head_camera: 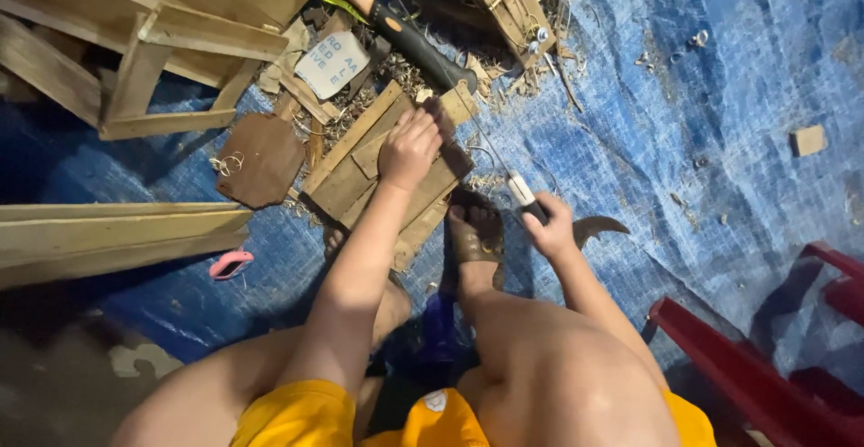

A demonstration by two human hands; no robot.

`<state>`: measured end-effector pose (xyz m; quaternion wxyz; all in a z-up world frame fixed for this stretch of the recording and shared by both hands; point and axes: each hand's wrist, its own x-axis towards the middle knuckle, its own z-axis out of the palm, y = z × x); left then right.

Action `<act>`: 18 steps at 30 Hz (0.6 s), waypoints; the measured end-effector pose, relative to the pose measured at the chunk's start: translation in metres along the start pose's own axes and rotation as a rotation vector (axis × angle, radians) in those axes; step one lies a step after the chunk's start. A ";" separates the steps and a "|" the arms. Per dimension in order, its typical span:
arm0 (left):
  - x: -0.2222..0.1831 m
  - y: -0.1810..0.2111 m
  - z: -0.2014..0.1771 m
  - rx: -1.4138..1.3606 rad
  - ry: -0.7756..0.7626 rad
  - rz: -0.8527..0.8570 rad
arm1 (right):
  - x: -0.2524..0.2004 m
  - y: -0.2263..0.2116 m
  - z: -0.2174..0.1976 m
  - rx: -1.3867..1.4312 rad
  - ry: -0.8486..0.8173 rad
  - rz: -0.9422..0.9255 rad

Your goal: Sawing, hammering, and scraping wooden components to assemble a structure on a tarp.

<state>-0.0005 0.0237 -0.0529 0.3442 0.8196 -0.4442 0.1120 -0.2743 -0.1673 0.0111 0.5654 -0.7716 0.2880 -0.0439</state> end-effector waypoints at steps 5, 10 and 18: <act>0.016 0.009 -0.007 0.023 0.002 0.005 | -0.038 0.006 -0.021 -0.046 0.013 0.068; 0.021 0.011 -0.013 0.016 -0.009 0.021 | -0.063 0.012 -0.038 -0.038 0.037 0.074; 0.017 0.011 -0.011 0.054 -0.027 0.028 | -0.086 0.011 -0.051 -0.023 0.042 0.081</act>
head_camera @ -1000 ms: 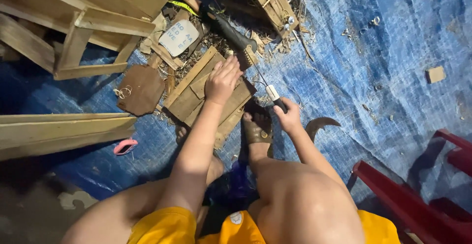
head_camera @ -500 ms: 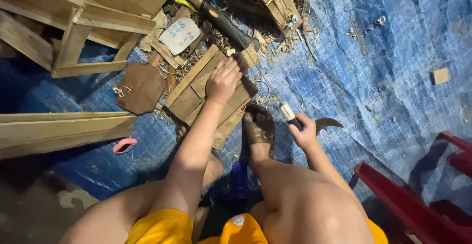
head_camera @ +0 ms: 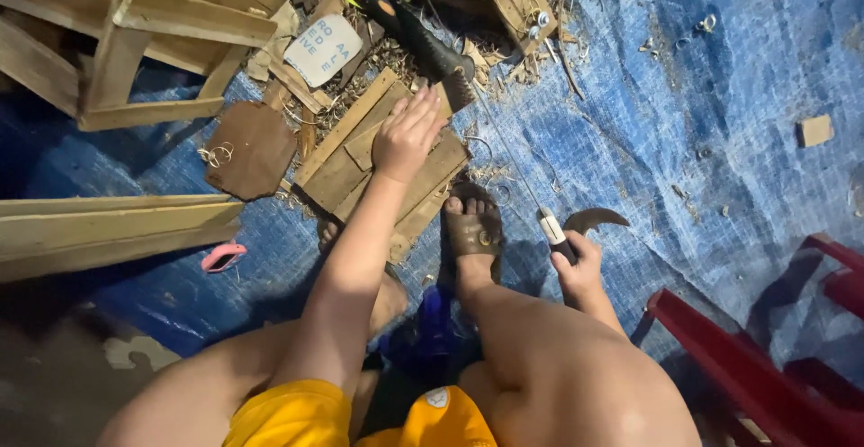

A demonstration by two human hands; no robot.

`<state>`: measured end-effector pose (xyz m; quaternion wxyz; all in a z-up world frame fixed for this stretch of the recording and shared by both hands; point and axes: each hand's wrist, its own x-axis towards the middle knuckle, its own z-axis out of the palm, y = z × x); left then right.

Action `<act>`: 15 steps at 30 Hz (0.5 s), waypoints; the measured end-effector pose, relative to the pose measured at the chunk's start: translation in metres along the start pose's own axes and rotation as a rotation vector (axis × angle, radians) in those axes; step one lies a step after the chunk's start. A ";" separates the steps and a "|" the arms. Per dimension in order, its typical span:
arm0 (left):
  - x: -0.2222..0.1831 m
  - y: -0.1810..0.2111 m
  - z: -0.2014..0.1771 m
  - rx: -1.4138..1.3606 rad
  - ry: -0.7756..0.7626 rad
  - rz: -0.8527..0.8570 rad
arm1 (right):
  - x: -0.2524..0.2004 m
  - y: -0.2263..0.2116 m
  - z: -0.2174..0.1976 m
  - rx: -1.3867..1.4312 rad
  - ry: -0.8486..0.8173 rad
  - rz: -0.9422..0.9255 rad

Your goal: Sawing, hammering, and scraping wooden components to assemble a structure on a tarp.

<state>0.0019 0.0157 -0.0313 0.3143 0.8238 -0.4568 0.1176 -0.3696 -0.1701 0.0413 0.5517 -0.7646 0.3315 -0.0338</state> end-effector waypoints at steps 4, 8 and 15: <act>-0.004 -0.002 0.004 0.006 -0.033 -0.040 | 0.003 -0.011 -0.002 0.021 0.001 -0.001; -0.004 0.002 0.003 0.016 -0.056 -0.076 | 0.000 -0.010 -0.002 -0.031 -0.015 0.000; -0.003 0.000 0.002 0.033 -0.031 -0.043 | -0.008 -0.003 -0.003 -0.032 -0.008 -0.021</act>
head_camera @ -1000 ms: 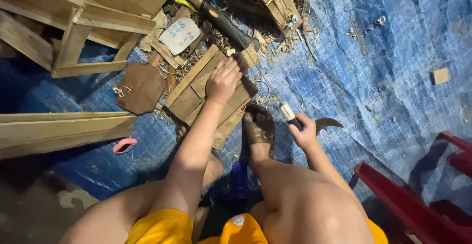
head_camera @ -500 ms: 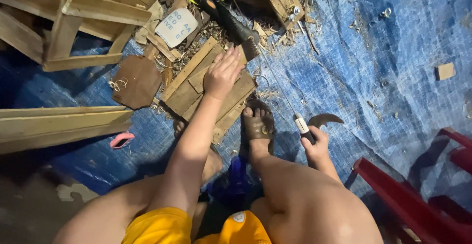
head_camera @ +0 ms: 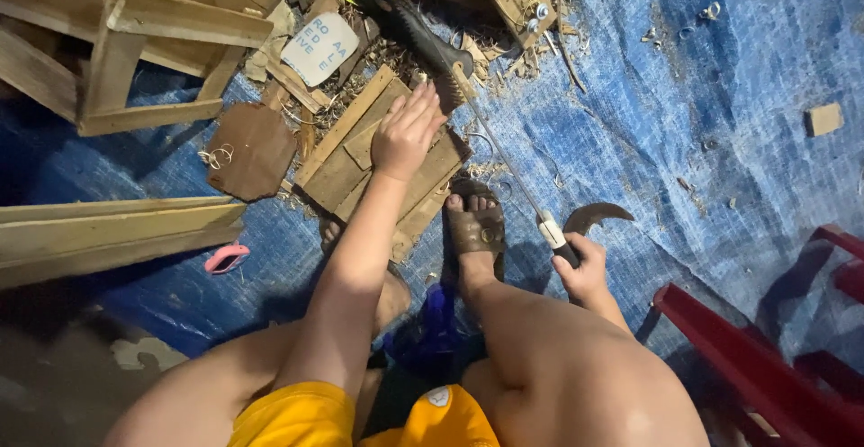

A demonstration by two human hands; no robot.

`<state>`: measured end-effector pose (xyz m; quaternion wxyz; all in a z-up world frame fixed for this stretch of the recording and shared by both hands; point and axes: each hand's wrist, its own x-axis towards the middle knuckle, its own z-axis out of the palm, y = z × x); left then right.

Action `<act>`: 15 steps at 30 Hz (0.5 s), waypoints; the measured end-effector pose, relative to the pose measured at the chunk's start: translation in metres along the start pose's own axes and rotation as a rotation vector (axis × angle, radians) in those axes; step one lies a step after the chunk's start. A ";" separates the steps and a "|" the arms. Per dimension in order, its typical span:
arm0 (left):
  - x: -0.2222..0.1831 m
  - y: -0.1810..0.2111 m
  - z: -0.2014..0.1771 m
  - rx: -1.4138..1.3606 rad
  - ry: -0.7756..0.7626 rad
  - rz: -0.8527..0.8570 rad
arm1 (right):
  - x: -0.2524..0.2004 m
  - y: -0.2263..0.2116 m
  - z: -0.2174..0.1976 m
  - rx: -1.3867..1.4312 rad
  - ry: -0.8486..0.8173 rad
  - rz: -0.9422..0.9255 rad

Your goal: Sawing, hammering, and scraping wooden components to assemble a structure on a tarp.

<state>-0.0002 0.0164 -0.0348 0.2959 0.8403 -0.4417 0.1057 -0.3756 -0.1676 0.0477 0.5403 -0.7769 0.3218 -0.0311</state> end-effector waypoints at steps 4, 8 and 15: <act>0.002 0.001 -0.001 -0.013 0.008 -0.014 | -0.006 0.003 -0.001 -0.031 0.002 -0.017; 0.002 0.000 0.000 -0.007 0.029 0.001 | -0.010 0.010 -0.003 -0.017 -0.004 0.022; 0.004 -0.001 0.001 0.008 0.048 0.038 | 0.029 0.016 0.018 -0.008 -0.029 0.002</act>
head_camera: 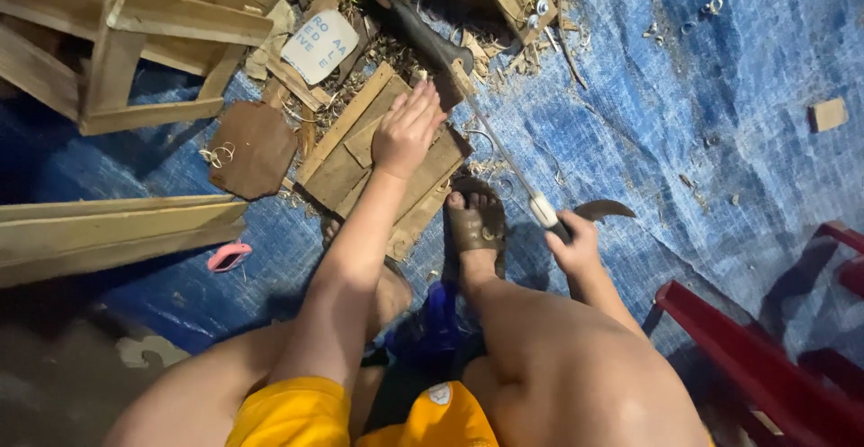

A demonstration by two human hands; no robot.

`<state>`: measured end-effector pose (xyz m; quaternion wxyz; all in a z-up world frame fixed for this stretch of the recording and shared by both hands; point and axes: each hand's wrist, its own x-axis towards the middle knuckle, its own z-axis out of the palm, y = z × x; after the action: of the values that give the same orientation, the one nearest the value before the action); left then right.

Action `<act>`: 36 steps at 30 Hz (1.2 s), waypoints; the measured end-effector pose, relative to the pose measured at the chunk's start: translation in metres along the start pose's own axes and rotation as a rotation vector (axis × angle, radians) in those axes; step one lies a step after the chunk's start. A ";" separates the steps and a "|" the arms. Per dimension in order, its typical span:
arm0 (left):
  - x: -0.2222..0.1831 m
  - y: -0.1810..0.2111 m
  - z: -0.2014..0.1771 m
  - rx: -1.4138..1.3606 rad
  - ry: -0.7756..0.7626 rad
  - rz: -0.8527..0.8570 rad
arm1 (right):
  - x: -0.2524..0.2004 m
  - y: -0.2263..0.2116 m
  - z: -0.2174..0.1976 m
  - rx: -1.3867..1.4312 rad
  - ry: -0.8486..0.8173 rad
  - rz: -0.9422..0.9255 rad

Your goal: Sawing, hammering, and scraping wooden components to assemble a structure on a tarp.

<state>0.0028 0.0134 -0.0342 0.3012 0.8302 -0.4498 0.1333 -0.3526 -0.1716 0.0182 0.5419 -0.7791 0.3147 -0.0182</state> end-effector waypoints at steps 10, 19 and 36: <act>-0.004 0.005 0.001 0.040 -0.036 -0.090 | 0.018 -0.025 0.019 0.056 -0.006 0.039; 0.001 0.001 -0.001 0.012 -0.035 -0.056 | 0.021 -0.011 0.008 0.055 -0.001 0.037; 0.001 0.003 -0.003 -0.013 -0.014 -0.027 | 0.042 -0.030 0.022 0.025 -0.044 0.039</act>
<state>0.0011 0.0134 -0.0305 0.3055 0.8349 -0.4416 0.1206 -0.2972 -0.1682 0.0216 0.5586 -0.7662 0.3176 0.0053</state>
